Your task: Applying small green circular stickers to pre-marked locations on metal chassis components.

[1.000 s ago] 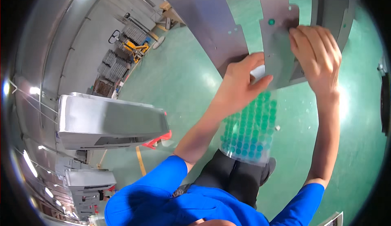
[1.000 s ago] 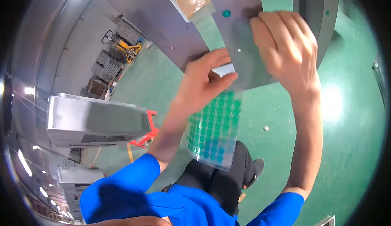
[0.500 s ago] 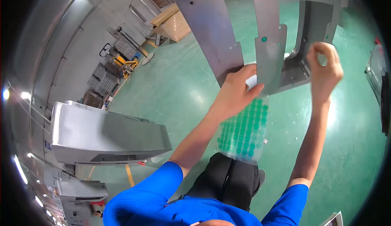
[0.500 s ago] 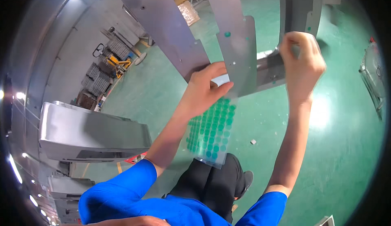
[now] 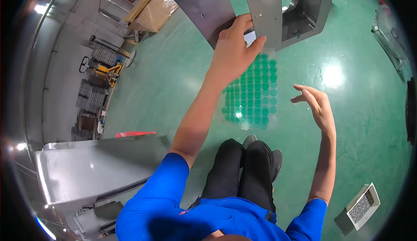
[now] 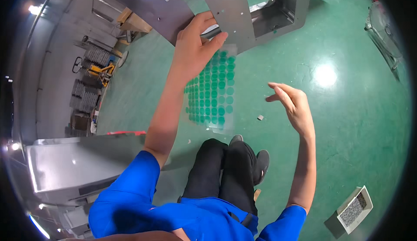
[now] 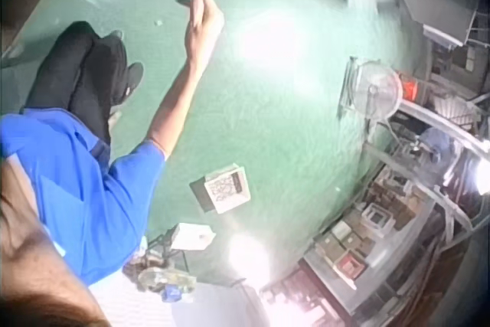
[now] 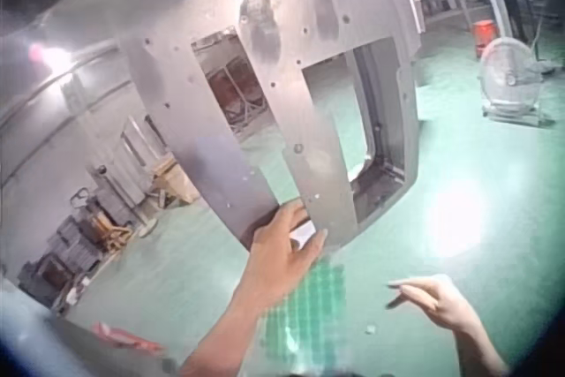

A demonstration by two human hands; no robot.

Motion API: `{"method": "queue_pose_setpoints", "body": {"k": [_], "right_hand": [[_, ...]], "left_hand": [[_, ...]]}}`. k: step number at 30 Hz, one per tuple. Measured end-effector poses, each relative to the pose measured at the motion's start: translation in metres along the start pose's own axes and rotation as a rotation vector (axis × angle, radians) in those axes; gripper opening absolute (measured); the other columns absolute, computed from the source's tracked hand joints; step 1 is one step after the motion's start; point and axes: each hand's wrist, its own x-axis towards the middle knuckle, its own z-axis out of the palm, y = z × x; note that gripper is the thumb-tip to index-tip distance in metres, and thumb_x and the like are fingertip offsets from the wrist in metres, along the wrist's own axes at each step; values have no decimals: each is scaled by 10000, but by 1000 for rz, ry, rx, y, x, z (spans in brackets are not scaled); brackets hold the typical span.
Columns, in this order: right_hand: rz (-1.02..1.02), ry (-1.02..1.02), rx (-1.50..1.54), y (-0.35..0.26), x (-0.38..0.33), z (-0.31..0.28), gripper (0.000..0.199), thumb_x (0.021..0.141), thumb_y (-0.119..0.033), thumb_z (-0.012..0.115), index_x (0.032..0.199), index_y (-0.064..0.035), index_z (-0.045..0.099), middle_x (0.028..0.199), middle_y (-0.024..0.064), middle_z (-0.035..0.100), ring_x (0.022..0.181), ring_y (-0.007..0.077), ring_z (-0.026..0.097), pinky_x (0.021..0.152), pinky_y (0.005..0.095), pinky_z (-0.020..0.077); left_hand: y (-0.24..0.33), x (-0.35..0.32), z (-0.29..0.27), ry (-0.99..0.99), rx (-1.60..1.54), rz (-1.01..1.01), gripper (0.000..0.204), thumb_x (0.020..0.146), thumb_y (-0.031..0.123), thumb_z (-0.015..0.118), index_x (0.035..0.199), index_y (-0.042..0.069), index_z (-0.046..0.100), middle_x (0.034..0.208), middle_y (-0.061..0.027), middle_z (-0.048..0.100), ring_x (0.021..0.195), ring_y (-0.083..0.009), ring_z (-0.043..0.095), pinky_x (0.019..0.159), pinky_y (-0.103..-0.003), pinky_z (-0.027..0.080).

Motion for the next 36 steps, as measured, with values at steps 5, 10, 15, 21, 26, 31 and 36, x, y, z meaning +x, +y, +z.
{"method": "queue_pose_setpoints", "body": {"k": [5,10,15,21,26,31,36], "right_hand": [[-129,-6,587,-76,51,43,496,837,-94,653,1268,61,463,841,143,676,851,183,654,787,282,494],[-90,172,482,-69,86,29,381,831,27,619,1192,61,501,835,119,671,789,156,648,744,259,501],[18,230,607,-63,60,-7,352,821,14,658,1159,41,564,1012,68,644,837,110,614,725,249,497],[162,283,523,-162,1,-63,340,805,11,677,1132,43,589,880,64,663,750,95,616,669,223,490],[186,377,545,-275,-48,-113,407,802,4,682,1188,36,556,796,51,645,681,80,599,606,210,472],[120,492,544,-363,-90,-142,478,810,17,662,1263,17,511,773,49,630,649,71,581,567,211,459],[77,649,161,-403,-118,-178,512,737,-13,732,1221,-29,566,866,62,646,780,150,610,686,280,477]], "left_hand": [[-27,34,25,70,177,139,435,834,95,644,1228,3,481,1107,-93,664,490,-118,539,501,-254,429],[-39,65,48,99,354,187,476,873,195,622,1292,40,461,1163,-141,625,621,-250,621,554,-335,486],[-8,45,64,-178,-76,-71,373,879,220,643,1195,35,574,1140,-134,626,929,-235,649,776,-314,514],[88,69,30,-575,-833,-567,257,820,77,702,1055,-11,644,978,-43,657,889,-91,601,806,-241,482],[208,97,4,-612,-881,-563,228,802,54,716,1009,11,631,925,-21,634,839,-91,599,781,-241,484],[286,113,-13,-679,-992,-449,145,823,74,704,935,27,624,906,-25,624,808,-92,595,734,-245,489],[342,133,-9,-818,-1019,-518,124,876,122,657,912,3,656,861,-35,644,777,-96,600,716,-243,484]]}}
